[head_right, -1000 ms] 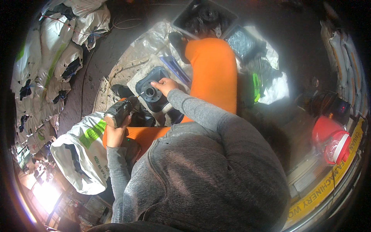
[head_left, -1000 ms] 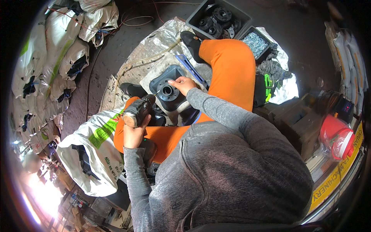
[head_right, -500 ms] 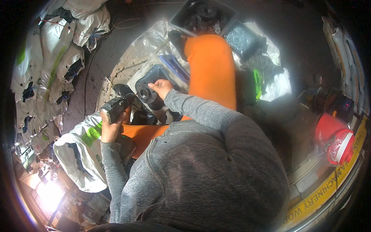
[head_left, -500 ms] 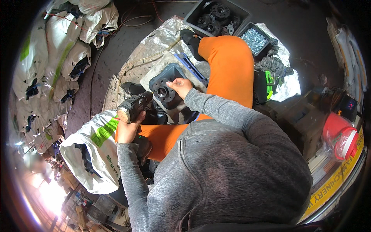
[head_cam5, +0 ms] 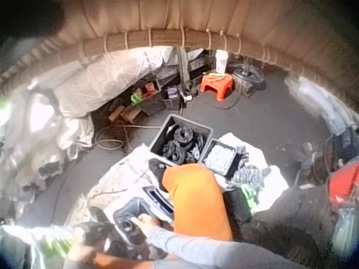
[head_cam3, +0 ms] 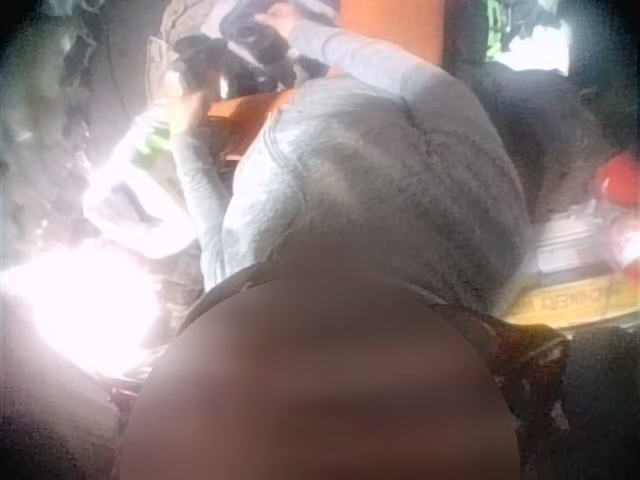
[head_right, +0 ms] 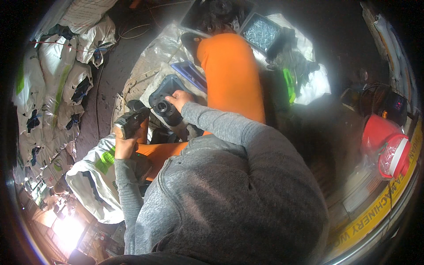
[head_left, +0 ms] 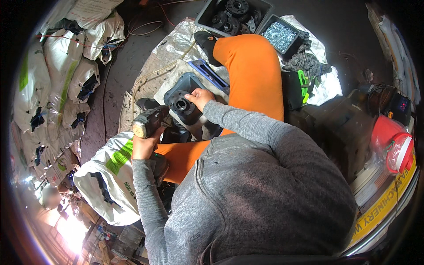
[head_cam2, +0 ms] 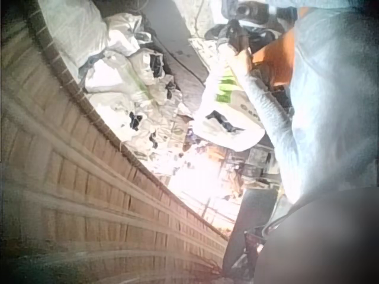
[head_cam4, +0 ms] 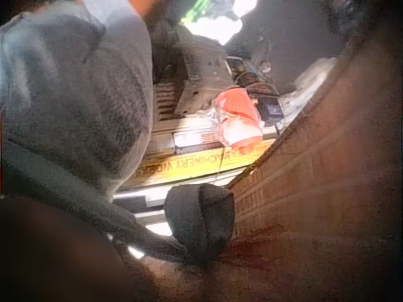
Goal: The person sits on the floor and uses a cordless impact driver to fasten screws into a black mechanical housing. They repeatedly pick up screws, align them, and drive them into place, then place the assembled unit into a white bag.
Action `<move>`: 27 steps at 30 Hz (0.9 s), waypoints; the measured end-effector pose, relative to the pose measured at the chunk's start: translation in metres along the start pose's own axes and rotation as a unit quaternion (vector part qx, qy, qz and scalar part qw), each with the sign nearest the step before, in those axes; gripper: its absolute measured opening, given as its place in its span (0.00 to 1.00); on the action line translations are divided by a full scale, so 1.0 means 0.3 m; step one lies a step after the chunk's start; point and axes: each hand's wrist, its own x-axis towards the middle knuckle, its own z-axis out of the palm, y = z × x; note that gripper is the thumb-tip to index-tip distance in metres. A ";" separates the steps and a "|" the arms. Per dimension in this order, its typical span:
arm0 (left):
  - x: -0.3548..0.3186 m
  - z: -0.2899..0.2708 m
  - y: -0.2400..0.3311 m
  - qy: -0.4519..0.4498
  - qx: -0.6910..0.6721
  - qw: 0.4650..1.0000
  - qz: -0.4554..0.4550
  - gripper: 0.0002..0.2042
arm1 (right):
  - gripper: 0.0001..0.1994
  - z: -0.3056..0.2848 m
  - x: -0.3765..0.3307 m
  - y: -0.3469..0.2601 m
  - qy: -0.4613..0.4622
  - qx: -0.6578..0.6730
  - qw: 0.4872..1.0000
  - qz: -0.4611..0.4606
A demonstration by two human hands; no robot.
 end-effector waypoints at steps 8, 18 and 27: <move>0.072 -0.015 -0.014 -0.005 0.134 0.990 -0.051 0.17 | 0.24 0.012 0.015 0.039 0.058 -0.081 0.994 -0.032; 0.111 0.009 -0.100 0.013 0.182 0.976 0.122 0.14 | 0.22 -0.015 0.007 0.025 -0.018 -0.078 0.997 0.002; -0.021 0.015 -0.008 0.020 -0.023 0.998 0.048 0.14 | 0.23 -0.030 0.020 0.029 0.006 -0.111 0.991 -0.076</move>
